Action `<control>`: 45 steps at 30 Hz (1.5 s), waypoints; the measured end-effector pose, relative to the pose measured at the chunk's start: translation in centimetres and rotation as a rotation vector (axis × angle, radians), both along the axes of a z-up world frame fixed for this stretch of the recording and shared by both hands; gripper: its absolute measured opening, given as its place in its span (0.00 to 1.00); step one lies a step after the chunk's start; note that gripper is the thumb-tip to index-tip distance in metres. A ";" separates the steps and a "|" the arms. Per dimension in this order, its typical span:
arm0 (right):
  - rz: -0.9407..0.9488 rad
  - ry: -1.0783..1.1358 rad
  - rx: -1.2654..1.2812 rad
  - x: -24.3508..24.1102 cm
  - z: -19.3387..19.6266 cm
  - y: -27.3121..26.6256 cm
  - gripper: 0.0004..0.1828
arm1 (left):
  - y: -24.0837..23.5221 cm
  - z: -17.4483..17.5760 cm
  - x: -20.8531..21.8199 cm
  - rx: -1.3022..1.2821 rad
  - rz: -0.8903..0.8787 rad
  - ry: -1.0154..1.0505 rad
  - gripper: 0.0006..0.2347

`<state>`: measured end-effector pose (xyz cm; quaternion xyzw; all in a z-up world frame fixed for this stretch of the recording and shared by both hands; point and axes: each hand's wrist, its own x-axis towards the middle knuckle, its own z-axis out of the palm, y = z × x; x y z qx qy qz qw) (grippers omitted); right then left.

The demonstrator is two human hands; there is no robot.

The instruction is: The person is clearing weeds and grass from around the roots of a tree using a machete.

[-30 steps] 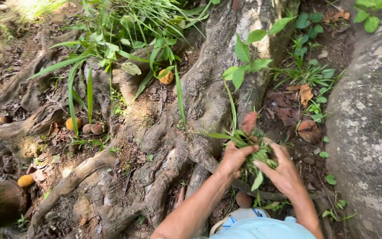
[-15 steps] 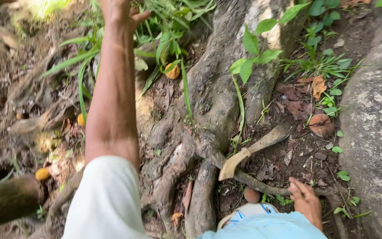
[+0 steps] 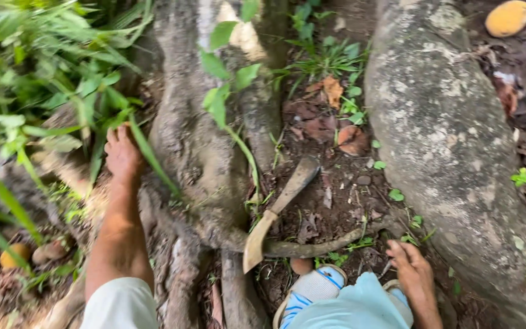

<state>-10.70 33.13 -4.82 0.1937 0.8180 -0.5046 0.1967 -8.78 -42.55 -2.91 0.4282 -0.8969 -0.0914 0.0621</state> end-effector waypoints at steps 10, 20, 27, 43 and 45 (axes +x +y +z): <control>0.152 -0.179 -0.110 4.9 -5.4 -1.2 0.21 | -1.3 -0.1 0.7 0.224 0.194 0.131 0.26; 0.243 -0.119 0.167 2.3 3.1 -5.5 0.20 | 18.5 15.2 1.4 0.478 -0.167 -0.386 0.14; 0.595 0.298 0.329 -6.7 6.2 -15.4 0.24 | 35.0 25.4 -6.9 1.392 -0.480 0.605 0.35; 1.053 0.364 0.684 -19.9 7.9 -19.3 0.27 | 37.8 11.8 6.9 0.415 -0.437 -0.280 0.20; 0.981 0.339 0.546 -19.5 11.6 -17.7 0.28 | 37.8 11.2 6.6 0.403 -0.424 -0.278 0.19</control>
